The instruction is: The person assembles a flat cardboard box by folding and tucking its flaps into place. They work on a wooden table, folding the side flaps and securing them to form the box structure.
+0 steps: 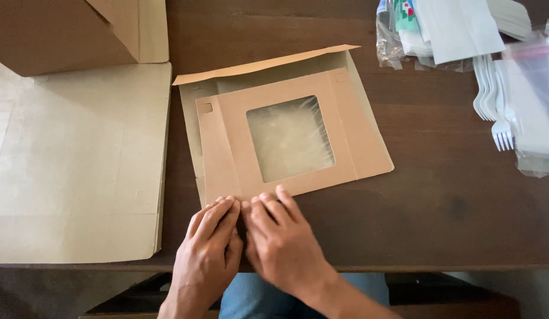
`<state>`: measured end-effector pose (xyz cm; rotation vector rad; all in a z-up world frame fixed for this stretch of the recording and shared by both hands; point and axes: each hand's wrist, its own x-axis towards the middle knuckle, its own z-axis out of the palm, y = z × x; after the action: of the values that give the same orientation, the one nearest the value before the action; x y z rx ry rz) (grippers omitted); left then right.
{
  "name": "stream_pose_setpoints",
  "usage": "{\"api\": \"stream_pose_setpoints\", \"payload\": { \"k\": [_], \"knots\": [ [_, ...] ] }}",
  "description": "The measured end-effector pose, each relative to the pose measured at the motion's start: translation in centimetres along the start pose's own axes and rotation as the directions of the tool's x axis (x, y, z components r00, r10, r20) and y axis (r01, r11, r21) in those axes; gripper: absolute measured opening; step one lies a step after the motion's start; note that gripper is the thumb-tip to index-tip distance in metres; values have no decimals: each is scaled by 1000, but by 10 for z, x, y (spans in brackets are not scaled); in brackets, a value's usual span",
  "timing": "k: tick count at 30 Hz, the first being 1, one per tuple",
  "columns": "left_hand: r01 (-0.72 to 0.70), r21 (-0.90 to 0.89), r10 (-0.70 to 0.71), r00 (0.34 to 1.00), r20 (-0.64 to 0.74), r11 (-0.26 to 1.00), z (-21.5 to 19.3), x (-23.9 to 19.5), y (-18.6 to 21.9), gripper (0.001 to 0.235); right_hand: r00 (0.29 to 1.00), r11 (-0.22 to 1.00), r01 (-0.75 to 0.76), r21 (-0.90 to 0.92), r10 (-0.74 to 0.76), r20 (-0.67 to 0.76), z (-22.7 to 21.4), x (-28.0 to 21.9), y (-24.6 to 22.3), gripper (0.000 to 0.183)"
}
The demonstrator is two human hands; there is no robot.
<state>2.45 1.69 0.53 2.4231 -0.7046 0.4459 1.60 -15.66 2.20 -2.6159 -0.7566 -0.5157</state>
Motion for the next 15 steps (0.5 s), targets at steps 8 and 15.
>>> {"api": "stream_pose_setpoints", "payload": {
  "k": [8, 15],
  "knots": [
    [-22, 19, 23, 998, -55, 1000, -1, 3, 1, 29, 999, 1000, 5, 5, -6, 35, -4, -5, 10, 45],
    [-25, 54, 28, 998, -56, 998, -2, 4, 3, 29, 996, 988, -94, -122, 93, -13, -26, -31, 54, 39]
  ]
}}
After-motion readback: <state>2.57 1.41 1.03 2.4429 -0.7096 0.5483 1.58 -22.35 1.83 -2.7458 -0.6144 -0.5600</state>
